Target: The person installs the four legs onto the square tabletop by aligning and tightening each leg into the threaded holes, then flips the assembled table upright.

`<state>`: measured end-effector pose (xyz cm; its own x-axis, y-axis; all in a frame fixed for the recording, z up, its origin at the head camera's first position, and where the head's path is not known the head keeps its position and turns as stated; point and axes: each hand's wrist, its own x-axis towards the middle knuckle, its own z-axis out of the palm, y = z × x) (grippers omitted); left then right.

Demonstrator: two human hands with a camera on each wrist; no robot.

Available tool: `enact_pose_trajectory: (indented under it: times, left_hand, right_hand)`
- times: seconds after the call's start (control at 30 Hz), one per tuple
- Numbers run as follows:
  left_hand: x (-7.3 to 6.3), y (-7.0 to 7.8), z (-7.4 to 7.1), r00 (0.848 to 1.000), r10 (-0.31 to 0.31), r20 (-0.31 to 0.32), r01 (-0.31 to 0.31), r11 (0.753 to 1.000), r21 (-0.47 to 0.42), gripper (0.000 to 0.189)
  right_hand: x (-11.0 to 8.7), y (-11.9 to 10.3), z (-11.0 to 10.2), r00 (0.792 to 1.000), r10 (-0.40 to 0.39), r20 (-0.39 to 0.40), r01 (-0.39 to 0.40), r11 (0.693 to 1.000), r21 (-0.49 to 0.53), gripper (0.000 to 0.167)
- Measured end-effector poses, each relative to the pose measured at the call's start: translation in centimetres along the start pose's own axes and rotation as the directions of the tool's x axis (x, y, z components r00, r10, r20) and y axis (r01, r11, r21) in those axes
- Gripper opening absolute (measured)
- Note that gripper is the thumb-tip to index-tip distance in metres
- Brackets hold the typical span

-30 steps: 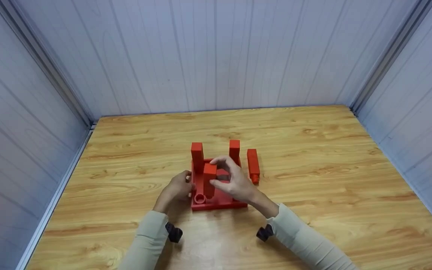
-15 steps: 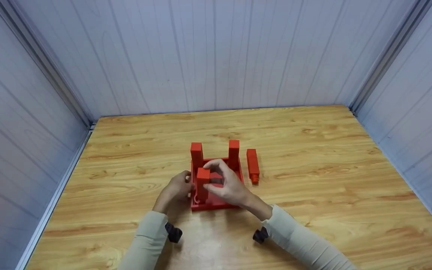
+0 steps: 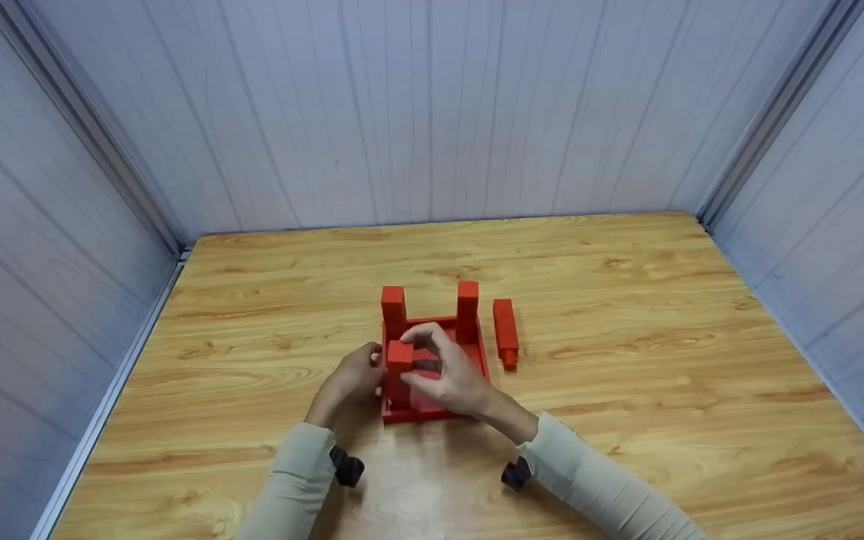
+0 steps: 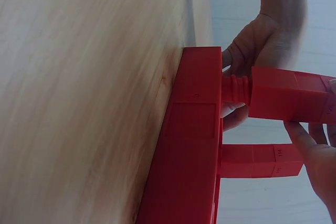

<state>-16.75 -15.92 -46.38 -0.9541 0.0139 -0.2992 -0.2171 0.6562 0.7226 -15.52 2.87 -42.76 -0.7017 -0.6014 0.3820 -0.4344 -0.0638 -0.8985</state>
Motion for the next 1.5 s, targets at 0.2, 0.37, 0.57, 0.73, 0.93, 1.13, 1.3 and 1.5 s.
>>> enact_pose_trajectory:
  times: [0.2,0.37,0.57,0.73,0.93,1.13,1.3,1.5]
  left_hand:
    - [0.01,-0.06,0.05,1.000,-0.004,-0.004,0.004,1.000,0.010,0.035]
    - [0.18,-0.15,0.15,1.000,-0.009,-0.002,0.009,1.000,0.005,0.036]
    - [0.10,-0.03,0.01,1.000,-0.015,0.004,0.015,1.000,-0.005,0.039]
    - [0.04,0.07,-0.10,1.000,-0.009,0.014,0.010,1.000,-0.016,0.039]
    - [0.24,-0.19,0.00,1.000,-0.004,0.014,0.004,1.000,-0.031,0.040]
    - [0.21,-0.22,-0.10,1.000,0.001,0.015,0.000,1.000,-0.021,0.043]
    - [0.23,-0.26,-0.19,1.000,0.015,0.010,-0.015,1.000,-0.011,0.041]
    - [0.23,-0.29,-0.16,1.000,0.006,0.012,-0.006,1.000,-0.021,0.037]
  right_hand:
    - [-0.05,0.06,0.15,0.999,-0.046,0.029,0.048,0.997,-0.057,0.041]
    - [-0.11,0.00,0.26,0.996,-0.073,0.056,0.078,0.991,-0.106,0.041]
    - [-0.15,-0.06,0.36,0.996,-0.051,0.067,0.060,0.989,-0.135,0.041]
    - [-0.09,-0.07,0.40,0.996,-0.055,0.072,0.064,0.989,-0.136,0.041]
    - [-0.10,0.15,0.49,0.991,-0.106,0.078,0.117,0.981,-0.157,0.040]
    - [-0.06,0.39,0.44,0.975,-0.203,0.092,0.217,0.959,-0.182,0.034]
    - [-0.06,0.40,0.36,0.980,-0.176,0.096,0.185,0.978,-0.100,0.028]
    - [0.19,0.33,0.34,0.981,-0.158,0.116,0.160,0.987,-0.003,0.025]
